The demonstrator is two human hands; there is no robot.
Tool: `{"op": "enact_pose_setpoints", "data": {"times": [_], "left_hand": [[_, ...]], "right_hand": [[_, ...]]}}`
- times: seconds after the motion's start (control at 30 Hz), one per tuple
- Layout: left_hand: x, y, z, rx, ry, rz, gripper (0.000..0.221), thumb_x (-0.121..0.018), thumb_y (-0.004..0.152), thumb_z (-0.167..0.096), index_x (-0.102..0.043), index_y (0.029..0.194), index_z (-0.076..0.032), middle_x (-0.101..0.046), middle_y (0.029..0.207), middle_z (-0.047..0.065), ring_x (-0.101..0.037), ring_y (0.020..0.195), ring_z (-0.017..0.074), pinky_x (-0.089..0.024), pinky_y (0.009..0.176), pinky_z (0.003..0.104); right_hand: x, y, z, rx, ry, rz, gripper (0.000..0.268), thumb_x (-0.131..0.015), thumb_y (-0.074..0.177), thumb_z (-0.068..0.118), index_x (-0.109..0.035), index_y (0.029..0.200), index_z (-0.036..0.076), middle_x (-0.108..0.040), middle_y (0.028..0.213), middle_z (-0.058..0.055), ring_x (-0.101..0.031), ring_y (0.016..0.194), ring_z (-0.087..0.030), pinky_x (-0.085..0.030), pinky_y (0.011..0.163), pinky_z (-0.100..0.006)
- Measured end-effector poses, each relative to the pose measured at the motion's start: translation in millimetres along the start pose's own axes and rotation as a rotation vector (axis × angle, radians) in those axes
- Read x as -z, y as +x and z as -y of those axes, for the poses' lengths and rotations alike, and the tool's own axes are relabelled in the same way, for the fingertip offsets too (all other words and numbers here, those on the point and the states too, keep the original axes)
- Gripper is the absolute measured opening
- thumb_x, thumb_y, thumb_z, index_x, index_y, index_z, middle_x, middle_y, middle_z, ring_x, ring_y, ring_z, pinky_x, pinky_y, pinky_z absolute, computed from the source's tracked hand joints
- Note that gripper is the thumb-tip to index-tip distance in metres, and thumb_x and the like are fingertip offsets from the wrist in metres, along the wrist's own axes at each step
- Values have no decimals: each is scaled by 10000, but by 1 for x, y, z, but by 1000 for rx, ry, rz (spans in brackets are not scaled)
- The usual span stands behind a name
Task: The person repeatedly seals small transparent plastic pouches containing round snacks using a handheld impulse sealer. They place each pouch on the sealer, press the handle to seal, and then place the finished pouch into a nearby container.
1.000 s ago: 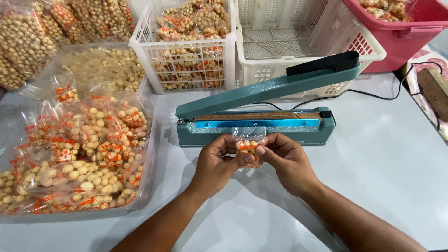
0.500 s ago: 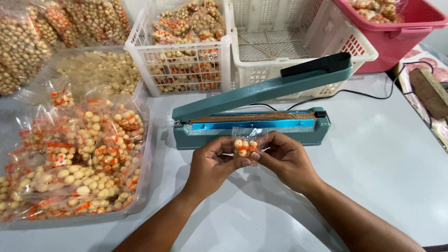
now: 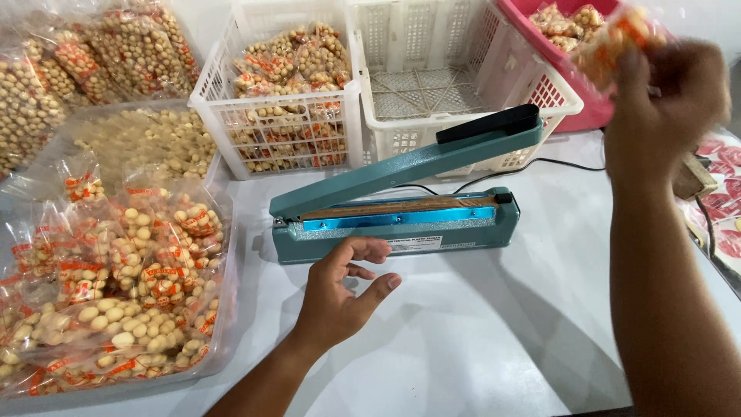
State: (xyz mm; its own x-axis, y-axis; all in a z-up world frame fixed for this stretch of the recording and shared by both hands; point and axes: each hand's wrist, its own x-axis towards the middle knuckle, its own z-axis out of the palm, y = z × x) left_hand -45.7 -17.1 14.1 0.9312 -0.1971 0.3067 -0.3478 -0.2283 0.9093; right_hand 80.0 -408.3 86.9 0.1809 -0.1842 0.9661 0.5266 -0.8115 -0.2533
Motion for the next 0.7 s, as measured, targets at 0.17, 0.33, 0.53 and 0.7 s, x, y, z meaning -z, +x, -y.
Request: {"op": "enact_pose_setpoints", "data": {"times": [0.17,0.33,0.53,0.7], "left_hand": [[1,1,0,41,79,21,415,-821,798,-347,-681,1148,-174,-797,1162,10,-774,1026,150,-650,765,295],[4,1,3,24,113,15,398,-815,812,-326,-676,1151,-168,-794,1151,0,-764,1001,146,-634,771,301],[7,-1,2,-105,203,17,408,-813,830,-309,-652,1180,-176,-789,1130,-5,-757,997,152,-615,763,312],[16,-2,0,-306,498,-5,319,-732,883,-348,-652,1146,-187,-755,1043,-61,-723,879,171,-554,705,352]], "right_hand": [[-57,11,-64,-240,-20,187,187,-859,1068,-2,-686,1060,69,-691,927,-63,-618,784,-145,-509,636,-307],[-62,6,-31,-315,-232,365,204,-850,1033,112,-697,1125,13,-753,1010,-118,-713,826,-209,-606,632,-325],[-36,-13,-10,-160,-65,242,163,-795,1076,-54,-664,1166,-19,-733,1086,-179,-748,985,-265,-647,759,-338],[6,-93,-109,191,-608,177,362,-752,1272,-127,-737,1631,-90,-353,745,-4,-304,612,-125,-209,450,-323]]}}
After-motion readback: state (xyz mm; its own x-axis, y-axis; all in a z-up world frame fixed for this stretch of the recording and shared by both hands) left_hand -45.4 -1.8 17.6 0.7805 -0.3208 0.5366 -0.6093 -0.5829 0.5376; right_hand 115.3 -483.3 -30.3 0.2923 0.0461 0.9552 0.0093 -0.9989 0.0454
